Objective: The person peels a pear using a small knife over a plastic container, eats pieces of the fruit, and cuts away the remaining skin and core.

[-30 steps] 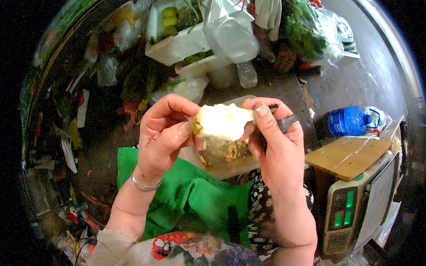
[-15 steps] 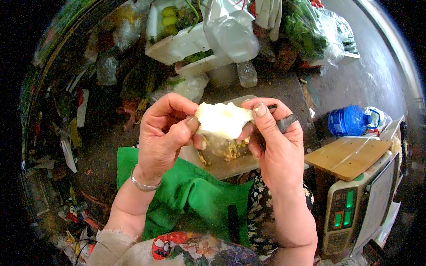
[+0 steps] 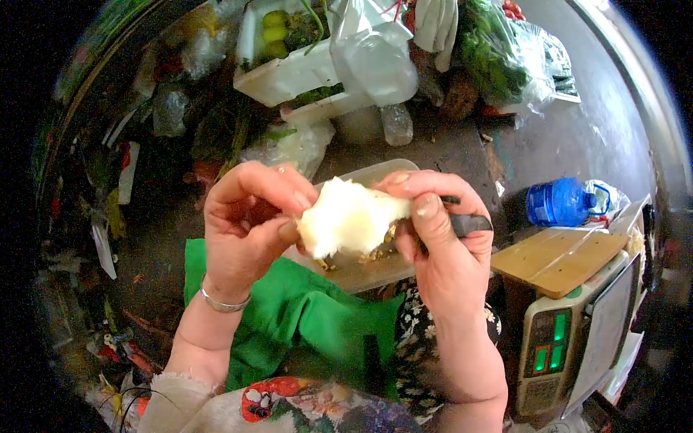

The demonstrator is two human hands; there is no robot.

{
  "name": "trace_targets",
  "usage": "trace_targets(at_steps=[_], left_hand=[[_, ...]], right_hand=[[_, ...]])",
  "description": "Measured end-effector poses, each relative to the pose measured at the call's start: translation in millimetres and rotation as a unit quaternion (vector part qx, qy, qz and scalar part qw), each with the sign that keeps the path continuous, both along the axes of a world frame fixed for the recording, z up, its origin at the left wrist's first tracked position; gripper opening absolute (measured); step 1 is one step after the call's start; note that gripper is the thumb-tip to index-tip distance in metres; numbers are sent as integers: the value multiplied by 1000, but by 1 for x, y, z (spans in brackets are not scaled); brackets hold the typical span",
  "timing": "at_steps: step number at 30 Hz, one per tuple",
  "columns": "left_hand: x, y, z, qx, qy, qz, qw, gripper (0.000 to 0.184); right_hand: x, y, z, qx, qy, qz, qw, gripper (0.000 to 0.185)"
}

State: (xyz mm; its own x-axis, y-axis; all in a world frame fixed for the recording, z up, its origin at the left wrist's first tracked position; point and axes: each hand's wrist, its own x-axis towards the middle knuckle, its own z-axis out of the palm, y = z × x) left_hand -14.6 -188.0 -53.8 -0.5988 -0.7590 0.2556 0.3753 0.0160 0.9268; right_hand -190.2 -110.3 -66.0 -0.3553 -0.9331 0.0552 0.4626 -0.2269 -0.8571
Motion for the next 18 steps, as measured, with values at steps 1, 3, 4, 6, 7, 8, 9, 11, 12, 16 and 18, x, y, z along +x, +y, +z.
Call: trace_targets(at_steps=[1,3,4,6,7,8,9,11,12,16,18], left_hand=[[-1,3,6,19,23,-2,1000,16],[3,2,13,-18,20,-15,1000,17],[6,2,17,-56,14,-28,998,18],[10,1,30,-97,-10,-29,995,21],[9,5,33,-99,-14,-6,995,14],[13,7,39,-104,-18,-10,994,14],[17,10,47,-98,-24,-23,995,15],[27,15,58,-87,-29,-72,993,21],[29,10,62,-111,-11,-136,984,19],[24,12,70,-205,44,-245,946,15],[10,26,68,-211,162,-79,961,5]], right_hand=[[0,0,-1,-41,3,10,999,20],[-3,2,-1,-93,19,45,994,21],[-3,2,-1,-109,32,47,992,22],[-3,3,0,-141,56,46,987,22],[-1,4,1,-145,66,33,987,22],[2,6,5,-142,76,20,987,22],[6,10,10,-135,84,12,987,22],[7,19,30,-91,104,20,990,17],[7,24,37,-81,98,46,991,19],[1,26,41,-218,58,179,958,16],[-9,16,41,-253,29,297,920,7]])
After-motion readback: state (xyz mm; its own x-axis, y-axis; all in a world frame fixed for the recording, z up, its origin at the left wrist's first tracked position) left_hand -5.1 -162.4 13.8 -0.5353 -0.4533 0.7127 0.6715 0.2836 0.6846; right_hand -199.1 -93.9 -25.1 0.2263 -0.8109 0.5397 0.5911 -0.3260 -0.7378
